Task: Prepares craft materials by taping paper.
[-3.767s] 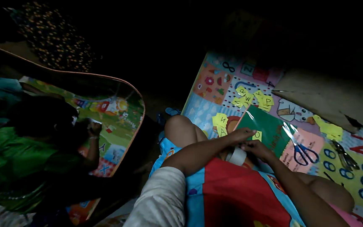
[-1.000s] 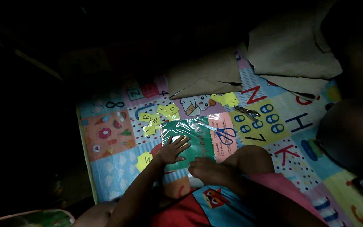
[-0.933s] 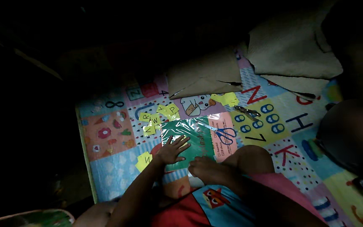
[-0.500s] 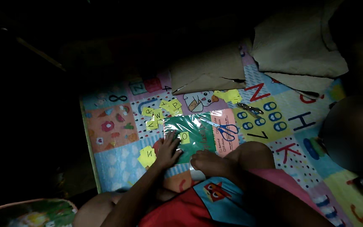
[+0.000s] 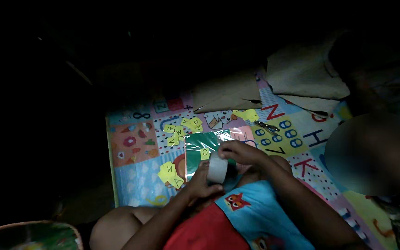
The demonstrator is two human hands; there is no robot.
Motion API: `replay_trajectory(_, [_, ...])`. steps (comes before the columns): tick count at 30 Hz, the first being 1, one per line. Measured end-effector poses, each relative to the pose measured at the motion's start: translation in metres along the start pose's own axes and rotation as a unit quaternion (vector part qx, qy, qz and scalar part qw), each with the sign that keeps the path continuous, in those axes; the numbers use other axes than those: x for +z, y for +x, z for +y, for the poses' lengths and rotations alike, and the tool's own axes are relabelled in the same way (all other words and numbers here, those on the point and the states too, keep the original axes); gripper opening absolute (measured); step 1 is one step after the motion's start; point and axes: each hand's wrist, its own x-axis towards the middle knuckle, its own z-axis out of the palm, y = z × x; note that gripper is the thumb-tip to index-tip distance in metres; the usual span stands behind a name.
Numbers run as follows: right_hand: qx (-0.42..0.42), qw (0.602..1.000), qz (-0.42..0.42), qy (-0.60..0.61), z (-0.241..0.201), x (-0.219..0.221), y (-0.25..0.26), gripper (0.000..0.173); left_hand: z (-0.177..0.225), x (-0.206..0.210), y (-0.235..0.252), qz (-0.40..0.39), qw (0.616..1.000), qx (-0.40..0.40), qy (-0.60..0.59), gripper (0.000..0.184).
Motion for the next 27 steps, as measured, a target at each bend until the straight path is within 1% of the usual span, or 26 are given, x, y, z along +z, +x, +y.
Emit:
replay_trajectory(2, [-0.015, 1.000, 0.021, -0.002, -0.006, -0.003, -0.001, 0.022, 0.002, 0.004, 0.000, 0.019, 0.996, 0.066, 0.051, 0.056])
replay_trajectory(3, [-0.013, 1.000, 0.022, -0.008, -0.009, -0.004, 0.000, 0.021, 0.002, 0.006, 0.000, 0.032, 0.994, 0.086, 0.056, 0.051])
replay_trajectory(5, [-0.011, 1.000, 0.023, -0.009, -0.014, -0.004, 0.004, 0.020, 0.007, 0.005, -0.002, 0.041, 0.994, 0.088, 0.049, 0.051])
replay_trajectory(9, [-0.013, 1.000, 0.025, 0.009, -0.018, 0.000, 0.011, 0.019, 0.028, -0.003, -0.010, 0.039, 0.998, 0.038, 0.028, 0.053])
replay_trajectory(11, [-0.007, 1.000, 0.027, 0.007, -0.018, 0.004, 0.015, 0.018, 0.039, -0.006, -0.016, 0.039, 0.999, -0.010, 0.014, 0.047])
replay_trajectory(13, [-0.005, 1.000, 0.019, -0.007, -0.016, 0.011, 0.021, 0.018, 0.047, -0.007, -0.023, 0.044, 0.995, -0.077, -0.040, 0.039])
replay_trajectory(14, [-0.001, 1.000, 0.012, -0.020, -0.015, 0.014, 0.025, 0.019, 0.049, -0.005, -0.025, 0.054, 0.989, -0.105, -0.094, 0.034])
replay_trajectory(16, [0.010, 0.999, -0.004, -0.044, -0.013, 0.019, 0.030, 0.022, 0.053, 0.001, -0.026, 0.075, 0.957, -0.163, -0.228, 0.024])
replay_trajectory(18, [0.023, 0.998, -0.005, -0.053, -0.008, 0.022, 0.032, 0.023, 0.057, 0.006, -0.026, 0.083, 0.916, -0.245, -0.306, 0.022])
replay_trajectory(21, [0.019, 0.997, 0.011, -0.072, 0.003, 0.023, 0.034, 0.022, 0.054, 0.011, -0.022, 0.086, 0.856, -0.376, -0.344, 0.025])
replay_trajectory(24, [0.011, 0.996, 0.020, -0.086, 0.007, 0.025, 0.035, 0.021, 0.044, 0.019, -0.016, 0.090, 0.796, -0.469, -0.371, 0.030])
replay_trajectory(25, [0.004, 0.996, 0.027, -0.091, 0.006, 0.025, 0.036, 0.020, 0.037, 0.022, -0.016, 0.093, 0.775, -0.495, -0.382, 0.033])
replay_trajectory(26, [0.002, 0.995, 0.024, -0.095, 0.005, 0.027, 0.037, 0.019, 0.031, 0.024, -0.017, 0.094, 0.761, -0.511, -0.388, 0.036])
replay_trajectory(27, [-0.001, 0.995, 0.023, -0.095, 0.006, 0.029, 0.040, 0.019, 0.026, 0.025, -0.018, 0.091, 0.757, -0.518, -0.389, 0.037])
